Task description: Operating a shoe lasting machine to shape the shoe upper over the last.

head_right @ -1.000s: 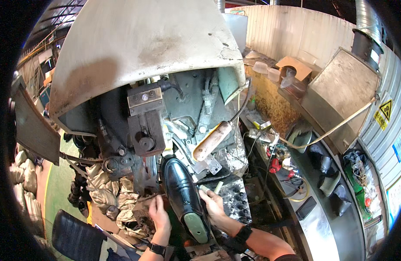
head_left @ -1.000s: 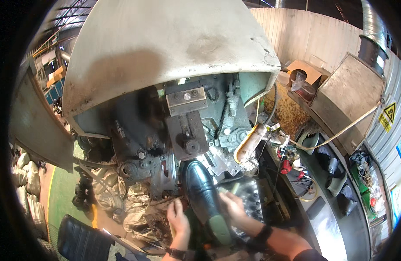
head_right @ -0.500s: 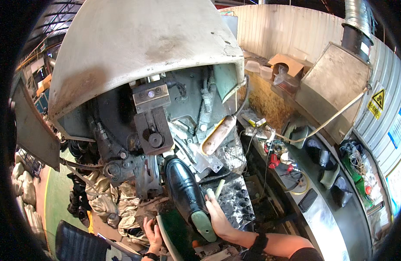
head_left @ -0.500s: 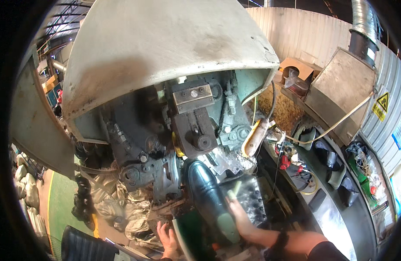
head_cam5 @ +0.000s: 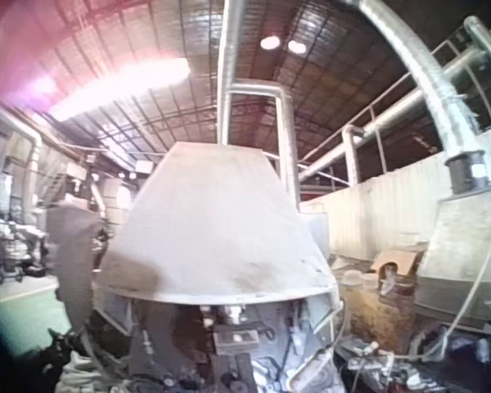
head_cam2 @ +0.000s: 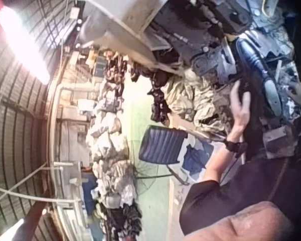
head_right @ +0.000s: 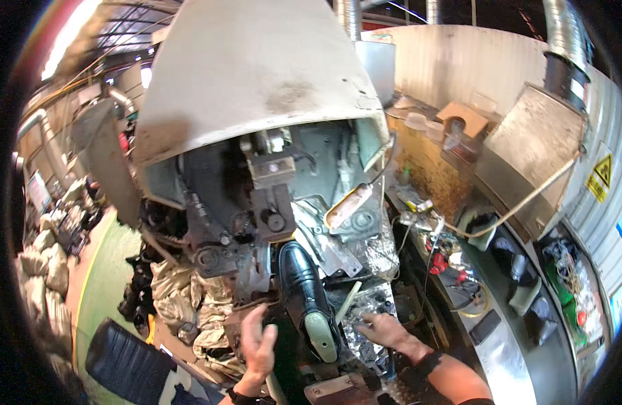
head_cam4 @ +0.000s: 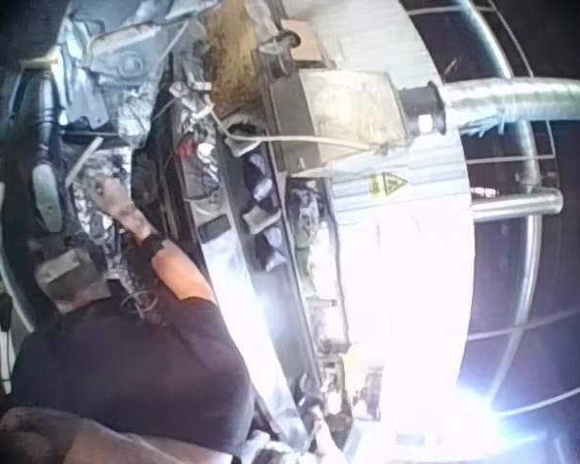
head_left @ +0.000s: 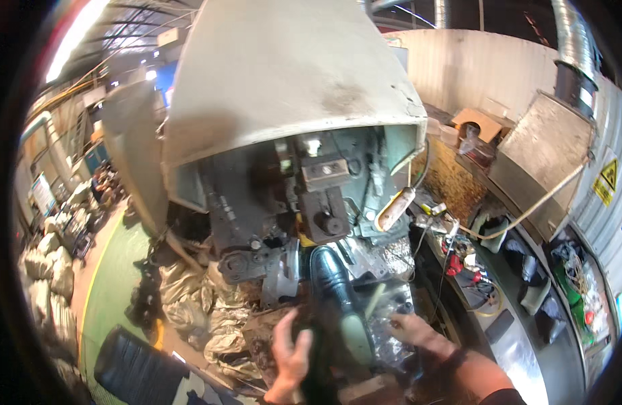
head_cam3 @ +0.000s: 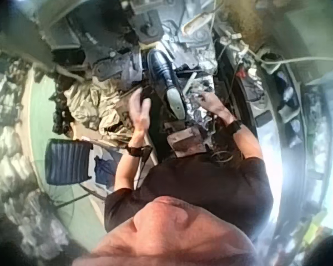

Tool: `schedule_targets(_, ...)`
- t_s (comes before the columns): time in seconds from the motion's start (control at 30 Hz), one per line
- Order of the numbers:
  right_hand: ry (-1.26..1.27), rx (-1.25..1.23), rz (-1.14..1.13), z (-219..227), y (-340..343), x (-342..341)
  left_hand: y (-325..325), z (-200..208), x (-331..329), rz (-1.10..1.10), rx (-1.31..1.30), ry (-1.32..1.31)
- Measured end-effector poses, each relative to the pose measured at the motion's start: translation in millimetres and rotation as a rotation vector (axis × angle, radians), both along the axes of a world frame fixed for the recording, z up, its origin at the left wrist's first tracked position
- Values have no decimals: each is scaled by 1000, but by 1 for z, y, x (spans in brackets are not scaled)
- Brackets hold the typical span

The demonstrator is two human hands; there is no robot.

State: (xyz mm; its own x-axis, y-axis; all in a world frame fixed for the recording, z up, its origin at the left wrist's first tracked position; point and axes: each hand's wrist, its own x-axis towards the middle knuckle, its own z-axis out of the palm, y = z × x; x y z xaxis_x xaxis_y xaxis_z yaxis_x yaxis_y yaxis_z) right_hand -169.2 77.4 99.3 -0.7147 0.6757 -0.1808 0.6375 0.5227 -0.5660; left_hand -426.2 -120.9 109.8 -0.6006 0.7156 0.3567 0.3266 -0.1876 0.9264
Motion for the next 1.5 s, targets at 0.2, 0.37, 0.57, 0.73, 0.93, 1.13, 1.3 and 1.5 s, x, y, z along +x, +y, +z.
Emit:
schedule_targets(0.2, 152, -54, 112, -34, 1, -2, 41, 44, 103, 132, -251, 247)
schedule_targets(0.37, 205, 192, -27, -31, -13, 6, 52, 27, 106, 198, -118, 256)
schedule_targets(0.57, 291, 455, -7, -30, -21, 4, 55, 17, 103, 172, -59, 233)
schedule_targets(0.73, 279, 372, -20, -29, -20, 5, 56, 17, 103, 171, -60, 215)
schedule_targets(0.93, 364, 405, -51, -30, -21, 6, 56, 13, 102, 157, -51, 195)
schedule_targets(1.13, 415, 369, -59, -32, -19, 6, 55, 18, 105, 153, -67, 174)
schedule_targets(1.3, 437, 342, -64, -31, -19, 7, 54, 20, 107, 157, -55, 146)
schedule_targets(1.5, 451, 365, -75, -28, -20, 7, 53, 16, 104, 141, -44, 134)
